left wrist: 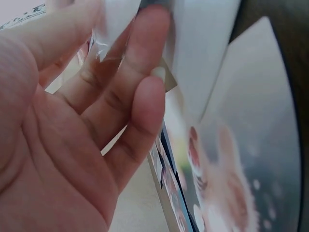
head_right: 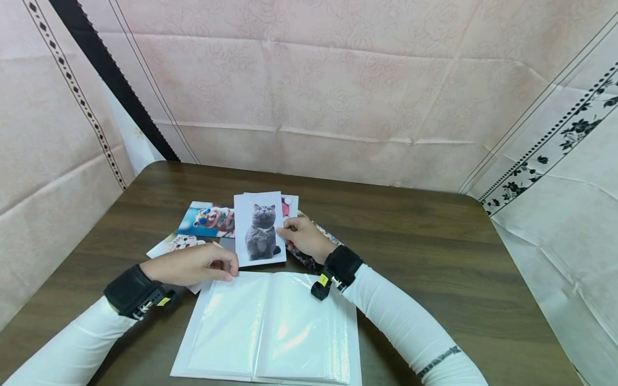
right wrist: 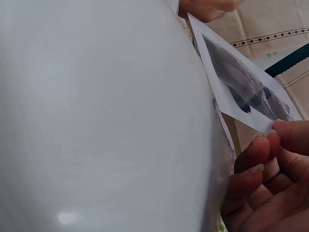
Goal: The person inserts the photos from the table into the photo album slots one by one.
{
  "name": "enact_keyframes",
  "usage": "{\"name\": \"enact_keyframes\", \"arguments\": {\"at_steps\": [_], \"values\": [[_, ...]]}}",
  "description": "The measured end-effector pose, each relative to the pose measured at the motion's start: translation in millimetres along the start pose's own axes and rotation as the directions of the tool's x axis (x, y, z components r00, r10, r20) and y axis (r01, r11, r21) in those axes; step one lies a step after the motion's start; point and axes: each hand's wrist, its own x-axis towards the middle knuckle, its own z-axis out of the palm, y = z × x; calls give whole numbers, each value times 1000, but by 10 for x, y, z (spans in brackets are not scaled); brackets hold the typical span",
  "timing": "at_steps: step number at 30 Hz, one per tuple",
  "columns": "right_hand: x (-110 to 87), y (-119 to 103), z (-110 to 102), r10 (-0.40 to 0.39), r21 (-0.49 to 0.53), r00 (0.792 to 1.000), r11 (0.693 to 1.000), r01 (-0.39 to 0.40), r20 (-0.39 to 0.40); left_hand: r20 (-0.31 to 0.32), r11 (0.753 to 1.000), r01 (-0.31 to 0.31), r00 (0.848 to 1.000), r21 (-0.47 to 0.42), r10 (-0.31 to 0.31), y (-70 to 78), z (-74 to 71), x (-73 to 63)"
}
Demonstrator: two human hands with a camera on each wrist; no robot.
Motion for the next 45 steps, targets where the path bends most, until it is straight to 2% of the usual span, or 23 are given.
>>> {"name": "enact_keyframes", "arguments": {"at_steps": [7,17,24,29,33,41,45], "values": [[1,16,1,-1,1,1000,1000,1,-1,21,1000,25,999,-6,-25,5,15,2],[-8,11,-5,-2,5,1000,1000,2,-1,-50,995,81,996,62,-78,21,46,25],[3,12,-13,4,2,1000,1000,-4,-7,-49,995,79,996,57,-76,30,52,33],[7,16,-25,9,5,1000,1000,-9,-3,-27,998,52,998,28,-52,18,57,32],[8,25,-34,0,7,1000,1000,0,2,-16,998,47,999,46,-46,16,57,25],[15,34,-39,-25,-5,1000,1000,25,-8,-78,992,53,996,111,-45,43,-24,-30],[8,12,-29,-28,-9,1000,1000,28,-8,-86,992,60,995,114,-50,55,-74,-59]]}}
